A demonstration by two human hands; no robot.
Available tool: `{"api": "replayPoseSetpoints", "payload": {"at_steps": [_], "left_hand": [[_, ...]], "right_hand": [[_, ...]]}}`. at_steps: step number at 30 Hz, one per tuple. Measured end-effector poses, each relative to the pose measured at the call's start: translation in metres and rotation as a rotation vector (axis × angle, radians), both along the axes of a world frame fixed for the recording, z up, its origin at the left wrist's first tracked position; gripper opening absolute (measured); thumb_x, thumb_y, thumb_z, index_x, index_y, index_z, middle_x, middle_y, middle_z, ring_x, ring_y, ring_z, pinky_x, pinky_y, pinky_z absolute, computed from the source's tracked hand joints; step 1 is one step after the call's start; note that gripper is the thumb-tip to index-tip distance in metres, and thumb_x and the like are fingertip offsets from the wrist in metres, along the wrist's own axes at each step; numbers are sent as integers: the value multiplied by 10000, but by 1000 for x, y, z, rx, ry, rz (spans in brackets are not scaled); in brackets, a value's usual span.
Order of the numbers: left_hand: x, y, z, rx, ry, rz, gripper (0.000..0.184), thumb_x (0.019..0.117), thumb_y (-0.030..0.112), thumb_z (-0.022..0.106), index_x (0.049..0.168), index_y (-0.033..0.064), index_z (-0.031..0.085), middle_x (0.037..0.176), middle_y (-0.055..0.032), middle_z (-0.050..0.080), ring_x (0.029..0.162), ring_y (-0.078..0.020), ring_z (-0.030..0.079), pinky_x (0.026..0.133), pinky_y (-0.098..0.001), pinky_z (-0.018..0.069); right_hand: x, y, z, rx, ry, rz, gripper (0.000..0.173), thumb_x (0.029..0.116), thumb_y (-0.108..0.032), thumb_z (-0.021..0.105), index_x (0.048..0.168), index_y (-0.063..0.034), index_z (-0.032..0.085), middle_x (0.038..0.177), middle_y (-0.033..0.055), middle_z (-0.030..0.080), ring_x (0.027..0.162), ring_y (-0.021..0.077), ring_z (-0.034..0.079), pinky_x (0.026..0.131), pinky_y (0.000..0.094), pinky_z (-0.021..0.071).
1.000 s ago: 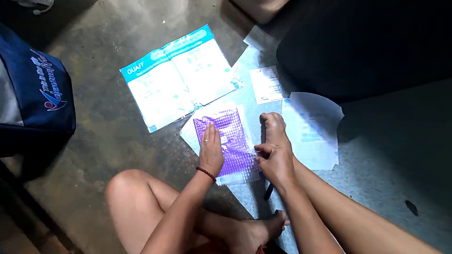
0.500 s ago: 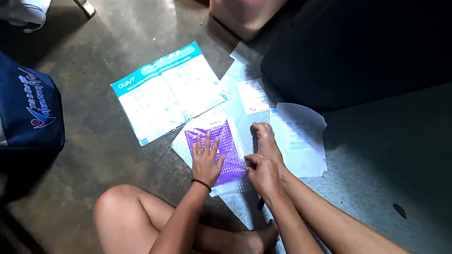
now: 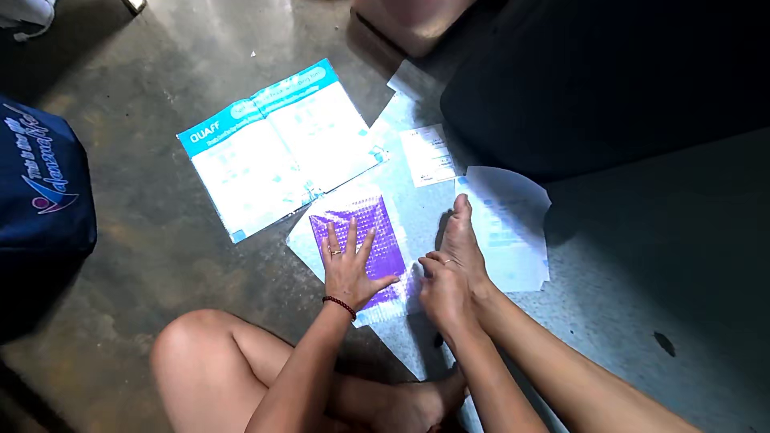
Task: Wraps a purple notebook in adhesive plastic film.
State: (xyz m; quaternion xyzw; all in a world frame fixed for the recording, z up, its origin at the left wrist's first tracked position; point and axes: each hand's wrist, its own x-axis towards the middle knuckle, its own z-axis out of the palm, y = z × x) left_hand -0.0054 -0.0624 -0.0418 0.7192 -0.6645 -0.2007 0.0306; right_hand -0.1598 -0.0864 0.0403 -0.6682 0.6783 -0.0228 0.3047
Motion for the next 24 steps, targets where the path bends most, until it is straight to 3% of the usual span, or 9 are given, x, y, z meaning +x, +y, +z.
{"api": "replayPoseSetpoints", "payload": {"at_steps": [4, 6, 9, 11, 13, 16, 19, 21, 24], "left_hand": [[0, 0, -1, 9, -5, -5, 1109, 715, 970, 431, 1614, 328, 340, 1721, -137, 95, 1559, -483, 39, 1199, -688, 62], [1, 0, 1, 20, 23, -6, 1001, 816, 897, 415, 1623, 313, 321, 1723, -137, 76, 1563, -474, 23, 1197, -689, 51], [3, 3, -5, -75, 78, -19, 622, 1042, 361, 445, 1625, 183, 324, 1713, -129, 160, 1582, -364, 113, 1213, -656, 98], [6, 10, -18, -301, 209, 59, 502, 1054, 164, 438, 1541, 41, 454, 1619, -130, 401, 1525, -294, 336, 1233, -553, 234], [12, 12, -21, -424, 433, 156, 447, 1036, 62, 426, 1458, -56, 520, 1514, -167, 531, 1440, -290, 478, 1225, -468, 300], [13, 14, -16, -483, 536, 191, 431, 1018, 51, 465, 1413, -104, 542, 1426, -222, 597, 1329, -364, 585, 1183, -500, 376], [12, 10, -18, -515, 444, 142, 417, 1012, 77, 507, 1388, -89, 577, 1410, -240, 603, 1318, -415, 581, 1148, -567, 399], [11, 8, -16, -418, 306, 85, 435, 1033, 201, 512, 1407, 1, 606, 1494, -227, 531, 1406, -457, 473, 1168, -609, 341], [5, 0, 0, -145, 124, 69, 541, 1074, 391, 416, 1557, 153, 464, 1660, -171, 301, 1529, -468, 238, 1221, -618, 180]], "right_hand": [[-1, 20, -12, -365, -147, -6, 267, 920, 74, 571, 1147, 100, 709, 1237, 296, 658, 1095, 409, 678, 956, 488, 548], [13, 40, -23, -508, -282, 71, 342, 951, -39, 542, 1223, 119, 675, 1299, 311, 638, 1213, 433, 636, 1054, 519, 491], [40, 67, -41, -381, -547, 278, 599, 1059, -328, 397, 1444, 121, 496, 1533, 320, 433, 1465, 406, 405, 1226, 496, 305], [57, 72, -50, -312, -655, 353, 723, 1084, -444, 280, 1510, 131, 383, 1584, 327, 347, 1520, 404, 303, 1260, 504, 206], [68, 65, -43, -199, -626, 354, 725, 1092, -416, 229, 1520, 163, 317, 1601, 338, 297, 1535, 430, 249, 1267, 520, 143], [69, 41, -8, 110, -441, 291, 602, 1085, -217, 253, 1546, 169, 218, 1645, 326, 189, 1563, 441, 123, 1269, 510, 25], [54, 44, -56, -197, -234, 259, 594, 1073, -287, 363, 1510, 113, 400, 1602, 274, 357, 1508, 472, 288, 1222, 639, 162], [42, 48, -86, -316, -92, 231, 583, 1077, -312, 361, 1523, 58, 428, 1621, 251, 339, 1516, 446, 291, 1219, 651, 179], [36, 44, -92, -279, 1, 137, 631, 1068, -342, 383, 1555, 60, 361, 1645, 274, 262, 1538, 447, 230, 1244, 617, 146]]}}
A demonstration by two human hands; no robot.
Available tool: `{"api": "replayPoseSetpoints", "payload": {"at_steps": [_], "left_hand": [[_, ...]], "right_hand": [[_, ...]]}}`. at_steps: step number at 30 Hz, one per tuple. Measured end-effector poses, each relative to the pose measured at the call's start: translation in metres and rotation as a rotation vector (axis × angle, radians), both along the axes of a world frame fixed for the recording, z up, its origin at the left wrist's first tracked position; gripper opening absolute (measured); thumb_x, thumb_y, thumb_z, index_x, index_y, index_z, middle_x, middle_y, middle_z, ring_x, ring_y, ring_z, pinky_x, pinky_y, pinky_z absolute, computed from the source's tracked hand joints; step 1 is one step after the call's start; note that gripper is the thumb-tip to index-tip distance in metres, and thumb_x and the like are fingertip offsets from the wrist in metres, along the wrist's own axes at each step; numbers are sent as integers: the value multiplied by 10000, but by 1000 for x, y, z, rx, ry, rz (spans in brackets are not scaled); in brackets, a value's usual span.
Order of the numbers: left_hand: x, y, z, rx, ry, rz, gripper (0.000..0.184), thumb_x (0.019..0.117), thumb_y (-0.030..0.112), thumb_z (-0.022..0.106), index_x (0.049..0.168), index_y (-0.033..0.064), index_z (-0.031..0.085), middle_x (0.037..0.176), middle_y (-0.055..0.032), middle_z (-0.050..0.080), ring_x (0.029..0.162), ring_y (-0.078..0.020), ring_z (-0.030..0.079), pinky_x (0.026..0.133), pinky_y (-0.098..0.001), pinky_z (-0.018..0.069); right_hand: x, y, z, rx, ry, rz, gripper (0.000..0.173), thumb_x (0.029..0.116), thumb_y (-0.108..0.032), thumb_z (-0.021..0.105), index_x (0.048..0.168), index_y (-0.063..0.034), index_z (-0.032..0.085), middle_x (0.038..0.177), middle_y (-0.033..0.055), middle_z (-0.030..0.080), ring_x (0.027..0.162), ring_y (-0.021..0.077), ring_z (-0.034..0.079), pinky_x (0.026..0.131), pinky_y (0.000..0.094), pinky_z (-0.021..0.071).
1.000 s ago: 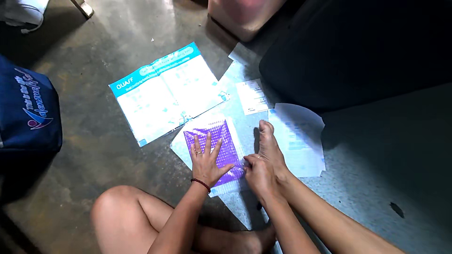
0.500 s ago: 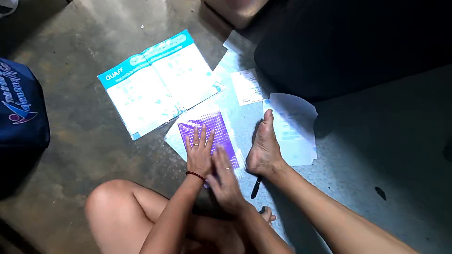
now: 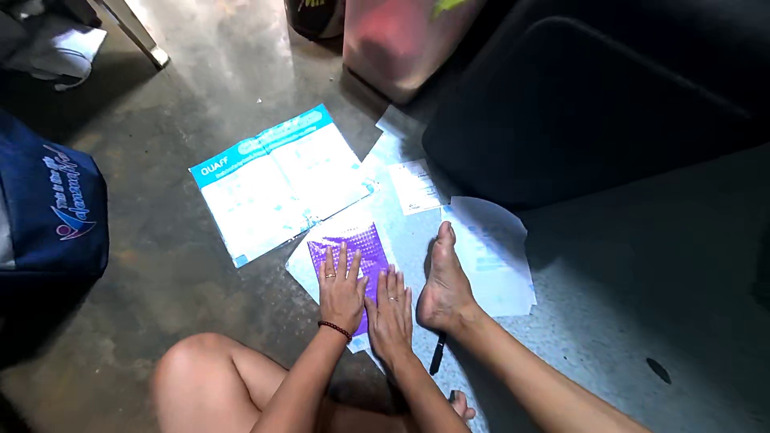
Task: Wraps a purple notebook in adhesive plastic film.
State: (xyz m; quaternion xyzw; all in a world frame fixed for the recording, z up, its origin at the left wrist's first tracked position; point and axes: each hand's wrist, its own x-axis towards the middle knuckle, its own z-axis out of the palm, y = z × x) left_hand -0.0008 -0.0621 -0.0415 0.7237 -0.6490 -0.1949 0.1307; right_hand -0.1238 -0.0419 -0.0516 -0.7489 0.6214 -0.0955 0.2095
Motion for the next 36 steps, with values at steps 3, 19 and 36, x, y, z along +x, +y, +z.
{"api": "replayPoseSetpoints", "payload": {"at_steps": [3, 19, 36], "left_hand": [[5, -12, 1, 4, -55, 43, 599, 1069, 461, 391, 1574, 142, 434, 1670, -149, 288, 1540, -446, 222, 1223, -657, 115], [35, 6, -6, -67, -83, 154, 563, 1057, 244, 374, 1568, 8, 385, 1652, -161, 328, 1537, -381, 279, 1194, -694, 155], [38, 8, -10, -36, -52, 159, 572, 1082, 249, 303, 1594, -7, 310, 1696, -162, 208, 1583, -306, 157, 1246, -609, 105]], "right_hand": [[-5, -16, 12, 86, 24, -37, 698, 1028, -359, 539, 1536, 88, 373, 1634, 318, 246, 1532, 460, 229, 1223, 616, 195], [41, -49, 11, -99, -95, 431, 539, 1087, -285, 338, 1518, 13, 466, 1617, 160, 396, 1504, 389, 351, 1202, 657, 217], [32, -67, -14, -194, 3, 436, 574, 1098, -330, 266, 1565, -27, 404, 1656, 109, 343, 1541, 307, 298, 1210, 654, 194]]}}
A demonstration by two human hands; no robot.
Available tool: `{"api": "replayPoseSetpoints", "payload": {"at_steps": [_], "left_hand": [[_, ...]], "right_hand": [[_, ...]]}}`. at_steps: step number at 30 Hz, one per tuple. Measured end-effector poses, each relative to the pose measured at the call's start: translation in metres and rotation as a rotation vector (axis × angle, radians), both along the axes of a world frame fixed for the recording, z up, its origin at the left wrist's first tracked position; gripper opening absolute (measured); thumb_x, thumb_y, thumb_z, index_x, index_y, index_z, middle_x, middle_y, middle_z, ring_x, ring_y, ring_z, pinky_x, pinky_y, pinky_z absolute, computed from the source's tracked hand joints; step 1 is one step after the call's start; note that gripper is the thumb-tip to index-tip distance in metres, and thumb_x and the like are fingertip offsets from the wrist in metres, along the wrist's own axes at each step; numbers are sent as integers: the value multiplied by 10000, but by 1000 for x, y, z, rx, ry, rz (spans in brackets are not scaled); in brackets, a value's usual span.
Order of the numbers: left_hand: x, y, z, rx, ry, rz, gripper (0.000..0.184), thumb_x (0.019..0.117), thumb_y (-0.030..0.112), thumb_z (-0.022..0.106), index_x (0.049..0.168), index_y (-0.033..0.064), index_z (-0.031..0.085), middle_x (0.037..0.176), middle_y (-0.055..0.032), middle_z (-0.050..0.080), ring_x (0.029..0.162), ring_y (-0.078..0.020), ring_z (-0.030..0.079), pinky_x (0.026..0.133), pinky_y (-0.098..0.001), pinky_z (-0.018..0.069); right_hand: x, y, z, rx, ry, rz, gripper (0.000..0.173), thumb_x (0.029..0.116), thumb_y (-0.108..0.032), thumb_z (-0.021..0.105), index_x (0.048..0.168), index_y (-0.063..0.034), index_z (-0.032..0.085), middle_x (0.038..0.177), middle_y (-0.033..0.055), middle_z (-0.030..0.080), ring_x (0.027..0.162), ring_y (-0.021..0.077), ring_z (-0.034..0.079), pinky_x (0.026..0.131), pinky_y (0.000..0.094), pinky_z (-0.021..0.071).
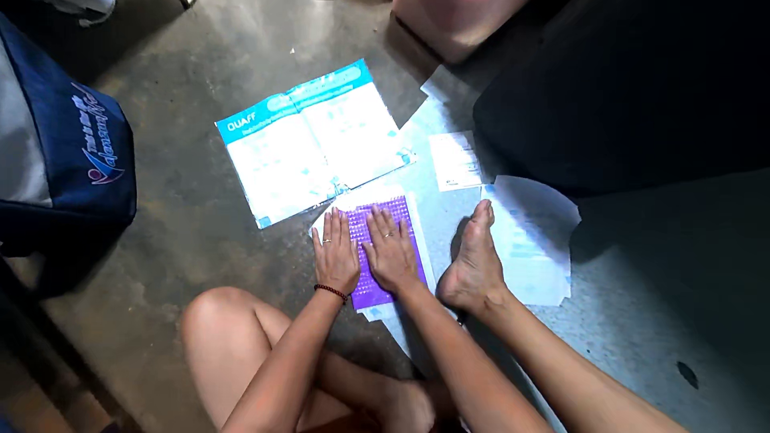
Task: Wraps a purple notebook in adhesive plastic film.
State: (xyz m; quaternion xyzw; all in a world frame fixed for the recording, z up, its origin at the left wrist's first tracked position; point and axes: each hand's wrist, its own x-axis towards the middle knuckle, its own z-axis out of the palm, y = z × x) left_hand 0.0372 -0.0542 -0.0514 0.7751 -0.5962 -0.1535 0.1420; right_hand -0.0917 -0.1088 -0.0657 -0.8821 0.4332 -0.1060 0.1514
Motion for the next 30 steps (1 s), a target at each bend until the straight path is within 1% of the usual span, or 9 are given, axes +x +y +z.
{"api": "replayPoseSetpoints", "payload": {"at_steps": [4, 7, 10, 15, 19, 21, 24, 26, 30], "left_hand": [[0, 0, -2, -17, 12, 5, 568, 1082, 223, 309, 1608, 10, 280, 1703, -152, 189, 1587, -288, 137, 1253, -596, 93], [-1, 0, -1, -44, 45, 31, 548, 1080, 195, 322, 1596, 11, 319, 1696, -156, 214, 1583, -286, 161, 1262, -570, 109], [1, 1, -5, -97, 72, 35, 536, 1063, 167, 380, 1572, -2, 368, 1674, -179, 265, 1570, -306, 211, 1259, -561, 154], [7, 1, -3, -83, 122, 18, 508, 1085, 164, 417, 1572, 21, 383, 1676, -170, 266, 1572, -303, 206, 1261, -549, 144], [9, -1, -1, -170, 240, 51, 466, 1050, 134, 521, 1497, 3, 500, 1624, -188, 372, 1538, -336, 297, 1239, -590, 181], [13, 0, -2, -176, 232, 36, 463, 1046, 163, 546, 1483, 12, 523, 1619, -180, 385, 1531, -335, 313, 1230, -594, 205], [17, 0, -2, -149, 201, -6, 493, 1049, 204, 557, 1506, 30, 499, 1634, -172, 363, 1539, -321, 298, 1231, -588, 204], [16, 1, -3, -144, 172, -12, 503, 1053, 219, 550, 1515, 30, 487, 1638, -177, 352, 1541, -322, 293, 1230, -586, 205], [15, 0, -2, -124, 160, -30, 508, 1069, 232, 515, 1533, 31, 459, 1651, -173, 326, 1550, -322, 268, 1234, -581, 192]], "right_hand": [[-21, -24, 9, -65, 60, -175, 577, 1087, -279, 286, 1573, 25, 349, 1672, 164, 283, 1559, 350, 230, 1228, 641, 148], [2, 1, 18, -36, 45, -257, 595, 1086, -270, 328, 1590, 42, 284, 1694, 192, 193, 1576, 358, 161, 1234, 654, 124], [19, 40, 2, -80, 7, -158, 536, 1083, -271, 333, 1540, -13, 443, 1639, 139, 366, 1525, 323, 331, 1213, 635, 229], [-21, 32, -1, -105, 39, -200, 567, 1102, -302, 273, 1553, 18, 400, 1644, 173, 342, 1531, 368, 301, 1204, 674, 198], [-14, 45, 18, -14, 28, -222, 717, 1068, -454, 369, 1560, 67, 341, 1656, 239, 268, 1539, 432, 238, 1199, 710, 128], [-10, 60, 16, -1, 32, -189, 777, 1038, -538, 400, 1546, 50, 389, 1646, 220, 307, 1524, 432, 282, 1191, 713, 145], [-25, 65, 9, -50, 49, -290, 651, 1070, -389, 398, 1545, 56, 384, 1622, 236, 345, 1502, 454, 317, 1172, 735, 170], [-29, 61, 14, -18, 96, -385, 634, 1077, -320, 394, 1564, 78, 316, 1644, 264, 273, 1529, 461, 245, 1196, 710, 122], [-2, 70, 23, 73, 107, -332, 693, 1053, -349, 465, 1565, 89, 304, 1648, 297, 230, 1543, 466, 194, 1203, 706, 92]]}}
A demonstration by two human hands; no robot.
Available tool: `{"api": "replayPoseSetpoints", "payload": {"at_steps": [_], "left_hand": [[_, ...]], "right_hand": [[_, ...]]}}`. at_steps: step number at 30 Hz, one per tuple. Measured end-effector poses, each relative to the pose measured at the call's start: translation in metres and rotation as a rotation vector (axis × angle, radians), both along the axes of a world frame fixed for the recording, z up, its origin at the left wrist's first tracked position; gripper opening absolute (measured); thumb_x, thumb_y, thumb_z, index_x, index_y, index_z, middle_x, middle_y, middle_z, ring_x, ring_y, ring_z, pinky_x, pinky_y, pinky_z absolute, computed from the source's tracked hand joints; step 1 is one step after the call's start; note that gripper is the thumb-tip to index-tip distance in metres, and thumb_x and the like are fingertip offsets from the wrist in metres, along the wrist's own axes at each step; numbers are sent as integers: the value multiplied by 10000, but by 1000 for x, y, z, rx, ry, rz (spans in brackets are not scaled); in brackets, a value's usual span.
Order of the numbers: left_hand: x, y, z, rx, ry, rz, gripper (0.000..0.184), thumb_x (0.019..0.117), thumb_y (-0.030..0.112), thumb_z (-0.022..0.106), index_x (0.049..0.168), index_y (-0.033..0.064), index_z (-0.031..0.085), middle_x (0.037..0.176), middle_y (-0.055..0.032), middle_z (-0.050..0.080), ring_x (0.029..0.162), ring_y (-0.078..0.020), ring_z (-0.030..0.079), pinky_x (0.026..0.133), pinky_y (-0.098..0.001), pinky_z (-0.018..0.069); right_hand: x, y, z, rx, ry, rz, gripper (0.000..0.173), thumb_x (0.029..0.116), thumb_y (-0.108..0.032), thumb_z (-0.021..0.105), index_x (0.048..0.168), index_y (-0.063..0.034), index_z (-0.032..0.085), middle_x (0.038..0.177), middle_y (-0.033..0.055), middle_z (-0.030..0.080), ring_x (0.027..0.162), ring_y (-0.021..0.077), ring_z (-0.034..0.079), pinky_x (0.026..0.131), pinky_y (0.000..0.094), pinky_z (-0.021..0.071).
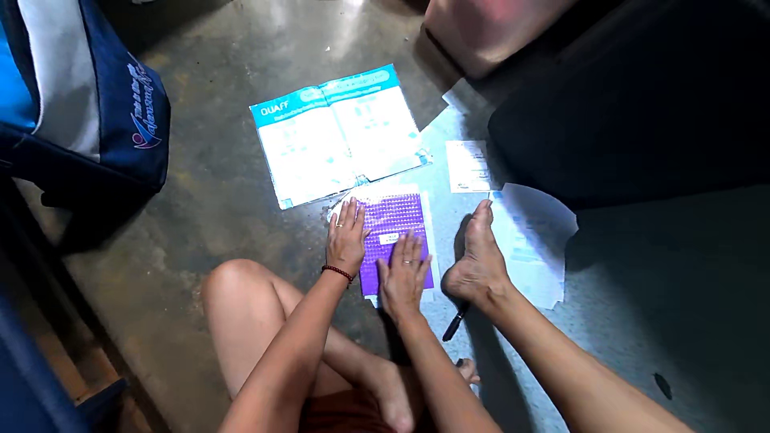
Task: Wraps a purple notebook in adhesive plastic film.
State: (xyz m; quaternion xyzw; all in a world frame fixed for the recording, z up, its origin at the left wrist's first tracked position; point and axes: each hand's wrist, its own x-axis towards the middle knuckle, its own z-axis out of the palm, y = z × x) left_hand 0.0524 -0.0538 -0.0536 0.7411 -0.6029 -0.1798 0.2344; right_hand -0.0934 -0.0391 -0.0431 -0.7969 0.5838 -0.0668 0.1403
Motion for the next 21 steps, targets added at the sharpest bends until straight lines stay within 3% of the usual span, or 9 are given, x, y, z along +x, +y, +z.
{"api": "replayPoseSetpoints", "payload": {"at_steps": [4, 8, 10, 12, 13, 16, 18, 19, 21], "left_hand": [[3, 0, 1, 24, 15, -12, 518, 1075, 238, 508, 1547, 38, 438, 1662, -167, 306, 1561, -313, 241, 1240, -576, 174], [1, -2, 5, 49, 76, 2, 515, 1077, 212, 499, 1555, 34, 421, 1677, -168, 265, 1576, -298, 191, 1255, -560, 125], [-2, 0, 10, -15, 174, 91, 497, 1036, 140, 563, 1514, 30, 484, 1634, -187, 353, 1546, -322, 277, 1251, -554, 180], [-9, 7, 21, -27, 240, 244, 469, 975, 102, 637, 1435, 33, 576, 1491, -210, 519, 1410, -385, 457, 1156, -564, 352], [-12, 10, 30, 15, 284, 306, 482, 949, 118, 671, 1412, 18, 584, 1425, -225, 564, 1348, -404, 503, 1130, -557, 383], [-22, 14, 53, 165, 507, 450, 651, 887, 116, 752, 1459, -37, 482, 1414, -246, 543, 1273, -360, 555, 1101, -460, 435], [-26, 15, 57, 197, 620, 519, 700, 873, 91, 767, 1480, -40, 441, 1400, -233, 554, 1207, -329, 593, 1053, -444, 471], [-25, 14, 59, 217, 674, 546, 705, 881, 76, 768, 1486, -39, 426, 1399, -230, 559, 1190, -321, 606, 1031, -440, 484], [-21, 12, 61, 265, 754, 573, 714, 900, 65, 756, 1506, -39, 394, 1375, -216, 583, 1128, -305, 639, 988, -437, 512]], "right_hand": [[-14, -5, -16, -40, 8, -63, 636, 1073, -319, 408, 1575, 60, 311, 1646, 257, 279, 1544, 443, 213, 1208, 701, 102], [-25, -26, 27, 85, -1, -179, 611, 1084, -152, 352, 1588, 118, 139, 1672, 314, 81, 1569, 449, 62, 1251, 590, 73], [-22, -26, 36, 53, -118, -217, 600, 1051, -76, 378, 1566, 154, 172, 1658, 332, 123, 1564, 450, 103, 1268, 529, 107], [-27, -22, 41, 50, -211, -267, 613, 1008, -47, 430, 1529, 198, 220, 1628, 368, 185, 1549, 454, 173, 1275, 474, 131], [-32, -20, 31, 0, -263, -285, 622, 979, -50, 471, 1508, 207, 269, 1602, 381, 243, 1528, 469, 230, 1268, 478, 161], [-57, -22, -25, -208, -258, -182, 677, 947, -157, 549, 1513, 152, 342, 1548, 363, 373, 1451, 490, 378, 1217, 530, 278], [-72, -36, -75, -583, -266, -101, 701, 918, -316, 549, 1450, 131, 458, 1381, 365, 537, 1275, 491, 542, 1124, 506, 399], [-64, -25, -30, -228, -188, -152, 737, 968, -242, 592, 1549, 108, 305, 1505, 356, 422, 1395, 491, 432, 1175, 529, 337], [-45, -24, 11, 24, -338, -319, 795, 878, -38, 709, 1551, 103, 310, 1514, 372, 400, 1419, 531, 375, 1179, 594, 296]]}}
